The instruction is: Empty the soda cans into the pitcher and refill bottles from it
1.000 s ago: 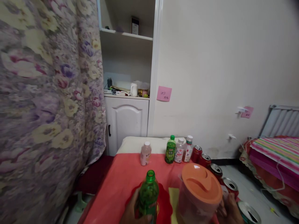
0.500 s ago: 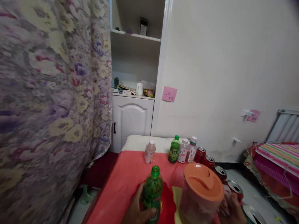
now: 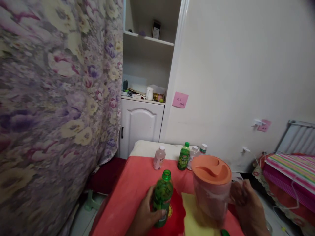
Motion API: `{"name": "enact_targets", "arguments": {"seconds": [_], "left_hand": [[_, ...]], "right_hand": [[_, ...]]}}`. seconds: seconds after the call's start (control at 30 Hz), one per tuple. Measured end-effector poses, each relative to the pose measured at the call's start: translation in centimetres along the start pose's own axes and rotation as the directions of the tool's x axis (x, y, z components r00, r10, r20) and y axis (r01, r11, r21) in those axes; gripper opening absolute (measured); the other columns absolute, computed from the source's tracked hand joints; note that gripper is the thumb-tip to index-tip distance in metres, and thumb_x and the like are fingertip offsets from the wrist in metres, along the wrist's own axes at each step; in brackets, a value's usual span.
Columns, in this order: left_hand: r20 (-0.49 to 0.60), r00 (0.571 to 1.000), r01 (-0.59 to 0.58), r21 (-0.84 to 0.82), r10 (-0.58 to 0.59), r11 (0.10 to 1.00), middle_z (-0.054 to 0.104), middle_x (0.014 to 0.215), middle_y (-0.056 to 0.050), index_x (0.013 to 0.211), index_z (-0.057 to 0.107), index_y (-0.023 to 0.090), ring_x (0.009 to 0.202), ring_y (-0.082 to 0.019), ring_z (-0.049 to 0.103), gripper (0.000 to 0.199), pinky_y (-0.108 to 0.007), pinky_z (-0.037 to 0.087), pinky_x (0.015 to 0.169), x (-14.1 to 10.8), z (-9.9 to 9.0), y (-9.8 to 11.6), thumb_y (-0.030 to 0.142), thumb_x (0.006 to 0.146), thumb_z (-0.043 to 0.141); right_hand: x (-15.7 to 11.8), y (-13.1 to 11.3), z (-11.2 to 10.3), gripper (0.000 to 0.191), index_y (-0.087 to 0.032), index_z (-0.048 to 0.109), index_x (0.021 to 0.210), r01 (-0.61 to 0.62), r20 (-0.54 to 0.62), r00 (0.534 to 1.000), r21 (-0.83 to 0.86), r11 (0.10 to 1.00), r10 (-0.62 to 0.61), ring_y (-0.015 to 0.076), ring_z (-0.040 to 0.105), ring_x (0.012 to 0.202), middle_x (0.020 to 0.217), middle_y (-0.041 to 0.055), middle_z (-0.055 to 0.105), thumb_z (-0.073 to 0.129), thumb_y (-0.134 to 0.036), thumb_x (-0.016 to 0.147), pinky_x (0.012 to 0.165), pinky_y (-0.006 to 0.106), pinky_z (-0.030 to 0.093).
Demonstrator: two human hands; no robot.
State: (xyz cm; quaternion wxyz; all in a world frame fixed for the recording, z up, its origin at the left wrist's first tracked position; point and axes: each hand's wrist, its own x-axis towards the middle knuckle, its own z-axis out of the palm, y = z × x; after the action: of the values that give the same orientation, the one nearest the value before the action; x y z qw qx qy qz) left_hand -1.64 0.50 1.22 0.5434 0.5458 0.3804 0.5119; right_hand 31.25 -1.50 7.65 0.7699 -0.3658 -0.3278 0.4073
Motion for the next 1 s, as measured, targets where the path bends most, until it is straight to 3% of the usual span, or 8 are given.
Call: {"name": "enact_targets", "arguments": {"seconds": [0.1, 0.33, 0.6, 0.73, 1.0], "left_hand": [[0.007, 1.000, -0.013, -0.014, 0.013, 1.000, 0.068, 0.135, -0.020, 0.133, 0.048, 0.014, 0.128, -0.039, 0.059, 0.083, -0.045, 0.044, 0.108, -0.2, 0.2, 0.5, 0.027, 0.058, 0.078], [0.029, 1.000, 0.010, -0.044, -0.009, 0.999, 0.076, 0.111, -0.010, 0.124, 0.056, 0.018, 0.110, -0.035, 0.065, 0.076, -0.042, 0.050, 0.093, -0.6, 0.7, 1.4, 0.025, 0.051, 0.077], [0.087, 0.996, 0.013, -0.054, -0.008, 0.998, 0.072, 0.098, -0.003, 0.121, 0.059, 0.019, 0.112, -0.033, 0.061, 0.072, -0.041, 0.044, 0.098, -0.8, 0.8, 0.8, 0.016, 0.049, 0.069], [0.096, 0.995, 0.020, -0.058, -0.014, 0.998, 0.070, 0.094, -0.002, 0.116, 0.059, 0.019, 0.105, -0.031, 0.061, 0.070, -0.039, 0.044, 0.094, -0.9, 1.0, 1.0, 0.014, 0.048, 0.067], [0.089, 0.995, 0.045, -0.070, -0.039, 0.997, 0.070, 0.095, -0.002, 0.115, 0.060, 0.018, 0.103, -0.029, 0.061, 0.068, -0.038, 0.044, 0.090, -1.0, 0.9, 0.8, 0.009, 0.048, 0.067]], "right_hand": [[0.4, -2.2, 0.7, 0.054, -0.023, 0.040, 0.055, -0.033, -0.065, 0.997, 0.007, 0.999, 0.033, 0.0077, 0.025, 0.045, 0.051, -0.0097, 0.031, 0.076, -0.055, 0.079, 0.042, 0.026, 0.026], [0.7, -5.3, 2.0, 0.055, -0.024, 0.040, 0.055, -0.021, 0.026, 0.999, -0.210, 0.977, 0.027, 0.0096, 0.024, 0.050, 0.053, -0.0087, 0.031, 0.076, -0.059, 0.077, 0.046, 0.028, 0.023], [0.7, -7.0, 4.7, 0.059, -0.024, 0.040, 0.053, 0.035, 0.160, 0.986, -0.415, 0.909, 0.035, 0.0100, 0.019, 0.054, 0.054, -0.0087, 0.027, 0.072, -0.066, 0.077, 0.052, 0.031, 0.014], [0.9, -7.5, 5.7, 0.059, -0.024, 0.040, 0.051, 0.089, 0.238, 0.970, -0.520, 0.849, 0.043, 0.0111, 0.017, 0.055, 0.052, -0.0080, 0.027, 0.069, -0.069, 0.077, 0.055, 0.032, 0.011], [1.6, -8.7, 7.2, 0.059, -0.025, 0.037, 0.054, 0.197, 0.350, 0.935, -0.639, 0.743, 0.053, 0.0109, 0.019, 0.053, 0.051, -0.0081, 0.027, 0.065, -0.071, 0.080, 0.054, 0.032, 0.013]]}}
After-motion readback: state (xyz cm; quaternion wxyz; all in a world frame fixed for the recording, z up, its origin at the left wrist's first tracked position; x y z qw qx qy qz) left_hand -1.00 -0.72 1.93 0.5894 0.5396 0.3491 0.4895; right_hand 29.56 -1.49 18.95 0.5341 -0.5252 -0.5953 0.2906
